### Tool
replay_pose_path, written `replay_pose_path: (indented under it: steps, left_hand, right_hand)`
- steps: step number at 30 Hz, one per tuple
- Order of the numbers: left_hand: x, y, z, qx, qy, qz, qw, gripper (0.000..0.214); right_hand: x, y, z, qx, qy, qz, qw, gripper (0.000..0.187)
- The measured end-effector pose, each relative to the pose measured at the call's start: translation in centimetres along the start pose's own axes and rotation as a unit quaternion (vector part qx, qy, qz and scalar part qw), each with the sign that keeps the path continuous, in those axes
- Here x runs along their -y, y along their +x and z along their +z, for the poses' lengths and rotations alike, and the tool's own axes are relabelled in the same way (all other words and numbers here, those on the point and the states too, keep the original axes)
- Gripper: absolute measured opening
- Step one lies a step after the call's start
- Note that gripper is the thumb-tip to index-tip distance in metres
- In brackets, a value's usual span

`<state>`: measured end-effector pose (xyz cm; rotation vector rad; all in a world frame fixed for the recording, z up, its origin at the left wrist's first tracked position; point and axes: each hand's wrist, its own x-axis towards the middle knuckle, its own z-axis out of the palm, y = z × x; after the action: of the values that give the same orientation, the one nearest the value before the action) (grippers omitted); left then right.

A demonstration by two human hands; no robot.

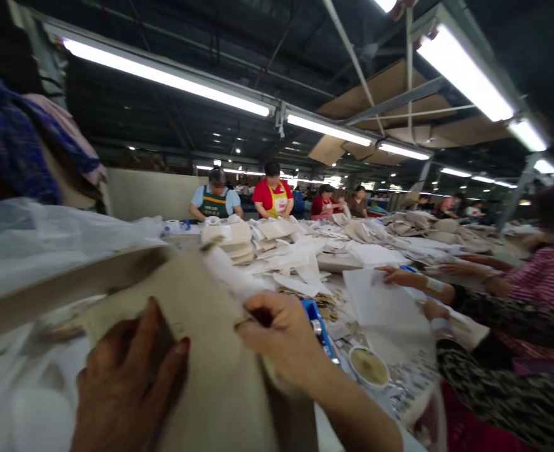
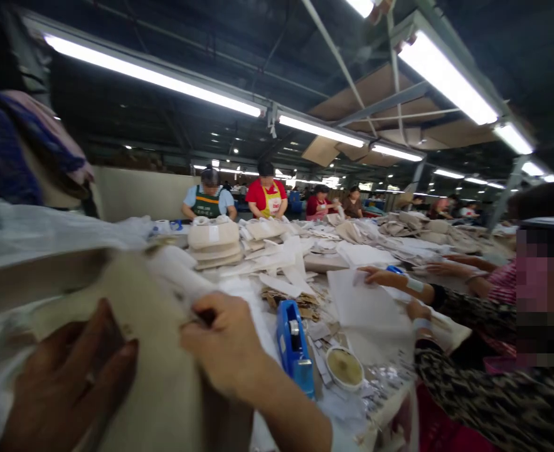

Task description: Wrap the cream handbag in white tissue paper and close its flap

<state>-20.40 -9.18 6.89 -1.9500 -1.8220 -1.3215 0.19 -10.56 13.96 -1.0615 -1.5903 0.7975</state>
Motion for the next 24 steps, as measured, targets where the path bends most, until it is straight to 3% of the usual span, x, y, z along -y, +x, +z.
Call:
replay_pose_path:
  steps: [2, 4, 6, 8, 11, 13, 16, 18, 21, 24]
  left_hand:
    - [-0.1, -0.2, -1.0, 0.120, 0.114, 0.046, 0.985, 0.058]
    - [-0.1, -1.2, -0.8, 0.303, 0.171, 0.080, 0.934, 0.055]
    - [0.4, -2.6, 0.5, 0.452, 0.158, 0.077, 0.874, 0.052]
    - [1.3, -3.9, 2.0, 0.521, 0.129, 0.061, 0.842, 0.050]
    - [3.2, -4.8, 3.3, 0.533, 0.083, 0.043, 0.841, 0.048]
    - [4.6, -5.1, 3.3, 0.499, 0.066, 0.009, 0.864, 0.050]
    - [6.1, -5.6, 2.3, 0.398, 0.061, -0.097, 0.910, 0.056]
    - [6.2, -6.0, 1.5, 0.343, 0.068, -0.149, 0.925, 0.054]
    - [5.1, -5.8, 1.1, 0.328, 0.092, -0.184, 0.922, 0.047]
    - [3.8, -4.4, 1.9, 0.404, 0.097, -0.239, 0.878, 0.047]
  right_hand:
    - [-4.4, 0.6, -0.6, 0.020, 0.201, 0.164, 0.966, 0.019]
    - [-10.0, 0.2, -0.1, 0.002, 0.255, 0.310, 0.916, 0.024]
    - [-15.1, -1.2, 0.9, 0.006, 0.251, 0.368, 0.895, 0.020]
    - [-18.6, -2.7, 1.4, 0.012, 0.242, 0.397, 0.885, 0.019]
    - [-20.4, -3.7, 1.1, 0.029, 0.228, 0.419, 0.878, 0.023]
    - [-20.2, -3.5, 0.3, 0.043, 0.216, 0.421, 0.880, 0.026]
    - [-19.0, -3.6, -1.3, 0.048, 0.106, 0.352, 0.929, 0.035]
    - [-18.0, -4.2, -2.3, 0.049, -0.004, 0.289, 0.956, 0.041]
    - [-16.5, -5.0, -2.7, 0.103, -0.043, 0.287, 0.951, 0.047]
    - [-15.6, -4.7, -2.0, 0.176, 0.018, 0.323, 0.930, 0.052]
